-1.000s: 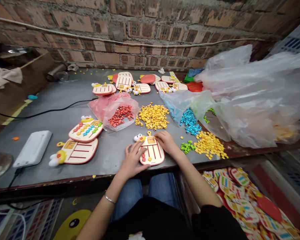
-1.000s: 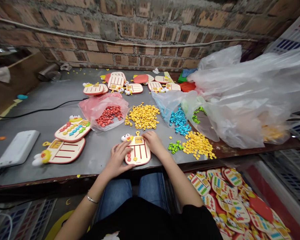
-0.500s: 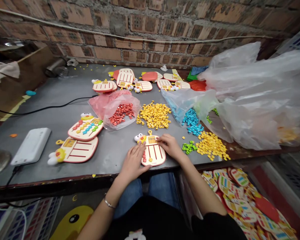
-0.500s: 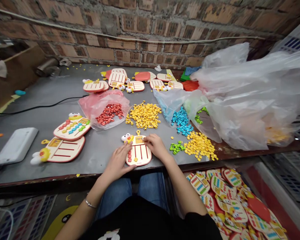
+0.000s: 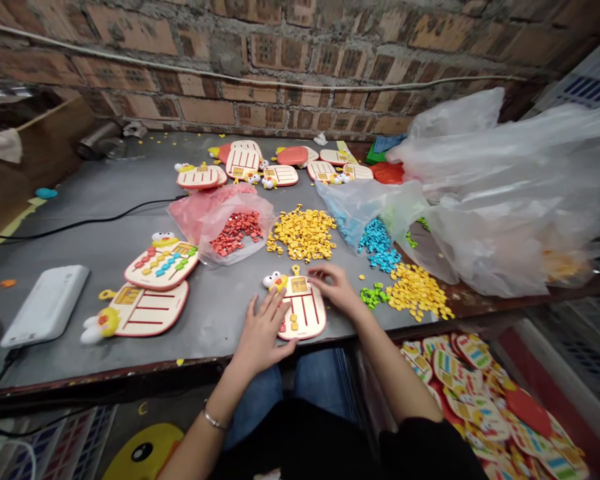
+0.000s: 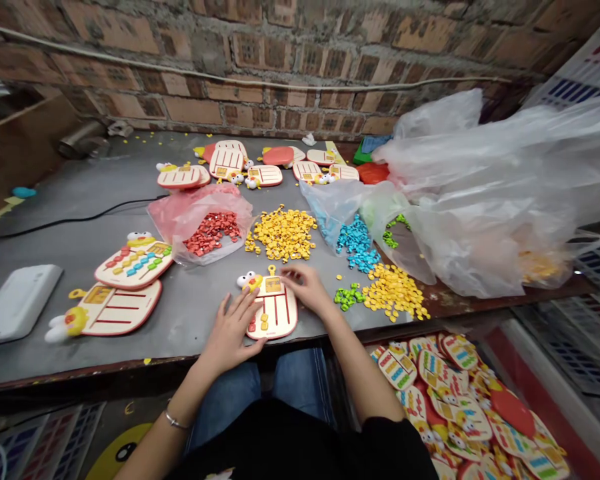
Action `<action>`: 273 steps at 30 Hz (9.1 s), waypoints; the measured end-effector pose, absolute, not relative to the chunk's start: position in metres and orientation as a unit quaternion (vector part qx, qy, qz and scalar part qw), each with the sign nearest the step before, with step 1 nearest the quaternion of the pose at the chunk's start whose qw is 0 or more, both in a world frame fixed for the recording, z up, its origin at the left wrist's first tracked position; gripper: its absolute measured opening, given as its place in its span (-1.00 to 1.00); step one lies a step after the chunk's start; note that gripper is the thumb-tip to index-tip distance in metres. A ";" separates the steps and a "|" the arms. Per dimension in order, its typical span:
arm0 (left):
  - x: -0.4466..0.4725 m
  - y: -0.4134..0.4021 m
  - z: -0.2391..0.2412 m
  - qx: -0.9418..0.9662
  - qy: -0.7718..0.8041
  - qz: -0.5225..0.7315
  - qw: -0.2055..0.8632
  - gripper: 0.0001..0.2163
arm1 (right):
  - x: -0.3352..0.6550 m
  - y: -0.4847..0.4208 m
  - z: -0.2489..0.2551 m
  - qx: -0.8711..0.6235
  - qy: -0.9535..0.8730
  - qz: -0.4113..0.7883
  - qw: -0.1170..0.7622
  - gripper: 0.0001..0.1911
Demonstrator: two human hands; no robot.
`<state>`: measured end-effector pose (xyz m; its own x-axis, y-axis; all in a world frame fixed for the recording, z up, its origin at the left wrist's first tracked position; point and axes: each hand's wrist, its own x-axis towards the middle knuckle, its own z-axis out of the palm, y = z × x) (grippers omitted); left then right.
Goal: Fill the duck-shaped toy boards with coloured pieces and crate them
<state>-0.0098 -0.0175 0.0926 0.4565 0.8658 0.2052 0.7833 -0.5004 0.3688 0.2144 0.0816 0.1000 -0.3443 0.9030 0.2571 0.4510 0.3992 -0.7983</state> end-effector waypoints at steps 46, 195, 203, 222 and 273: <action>-0.013 -0.020 0.084 0.836 0.455 0.252 0.174 -0.34 | 0.182 0.050 0.097 -0.364 -0.819 0.304 0.324 -0.82; 0.001 -0.018 0.091 0.876 0.408 0.227 0.119 -0.67 | 0.214 0.060 0.081 -0.427 -0.800 0.164 0.388 -0.86; 0.001 -0.016 0.089 0.870 0.416 0.230 0.127 -0.61 | 0.223 0.047 0.096 -0.393 -0.824 0.241 0.330 -0.90; 0.004 -0.017 0.089 0.864 0.432 0.233 0.116 -0.54 | 0.353 0.093 0.092 -0.641 -0.721 0.028 0.261 -0.79; 0.004 -0.017 0.087 0.857 0.443 0.225 0.137 -0.43 | 0.343 0.132 0.091 -0.663 -0.730 -0.004 0.167 -0.78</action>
